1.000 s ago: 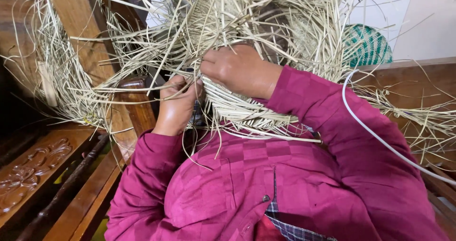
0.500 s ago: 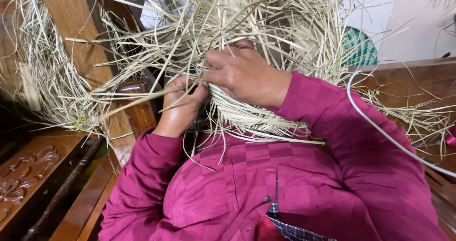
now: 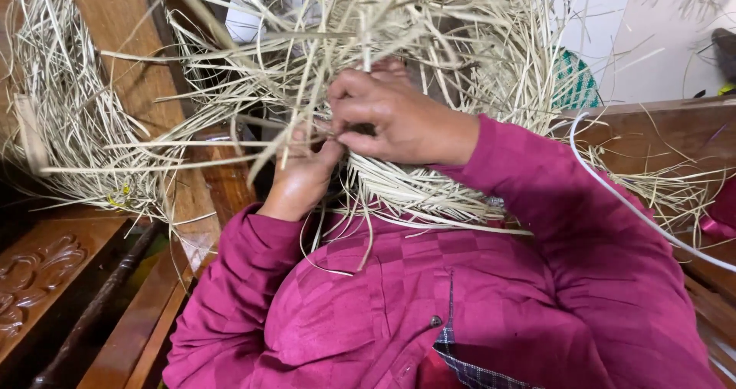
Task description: A person is manually weaving a hat using dried straw strands.
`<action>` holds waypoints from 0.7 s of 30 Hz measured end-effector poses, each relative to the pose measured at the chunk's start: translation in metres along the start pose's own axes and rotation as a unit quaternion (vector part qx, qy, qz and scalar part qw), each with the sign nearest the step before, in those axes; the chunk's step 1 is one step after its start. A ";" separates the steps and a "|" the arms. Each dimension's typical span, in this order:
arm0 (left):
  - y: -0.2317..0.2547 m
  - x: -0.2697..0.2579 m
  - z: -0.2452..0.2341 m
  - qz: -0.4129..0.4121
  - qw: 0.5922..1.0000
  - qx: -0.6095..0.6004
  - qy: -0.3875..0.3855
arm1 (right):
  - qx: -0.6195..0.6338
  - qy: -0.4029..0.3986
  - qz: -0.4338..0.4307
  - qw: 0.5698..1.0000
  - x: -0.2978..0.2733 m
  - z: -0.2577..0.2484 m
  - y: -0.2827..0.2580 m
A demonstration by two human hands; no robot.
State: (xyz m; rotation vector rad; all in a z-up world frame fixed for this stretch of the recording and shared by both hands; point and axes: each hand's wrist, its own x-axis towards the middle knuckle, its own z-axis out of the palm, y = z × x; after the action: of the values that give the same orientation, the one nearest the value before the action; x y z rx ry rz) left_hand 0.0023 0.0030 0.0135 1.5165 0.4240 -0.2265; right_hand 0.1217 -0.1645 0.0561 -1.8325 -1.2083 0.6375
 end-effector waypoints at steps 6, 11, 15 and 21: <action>-0.089 0.008 -0.006 -0.041 0.986 -0.164 -0.005 | -0.156 0.022 0.010 0.987 -0.027 0.007 -0.010; -0.069 0.005 0.000 -0.025 0.994 -0.106 0.013 | -0.301 0.110 -0.105 0.941 -0.027 0.014 -0.009; -0.021 0.002 0.007 -0.048 0.993 -0.105 0.021 | -0.380 0.179 -0.165 0.893 -0.025 0.023 -0.006; -0.020 0.000 0.005 0.030 0.995 -0.097 -0.014 | -0.359 0.191 -0.169 0.898 -0.027 0.025 0.000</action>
State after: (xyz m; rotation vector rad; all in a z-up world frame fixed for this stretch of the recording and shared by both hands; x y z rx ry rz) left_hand -0.0050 -0.0031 -0.0049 1.3321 0.3679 -0.1544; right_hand 0.0909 -0.1803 0.0422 -2.1047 -1.5470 -0.4224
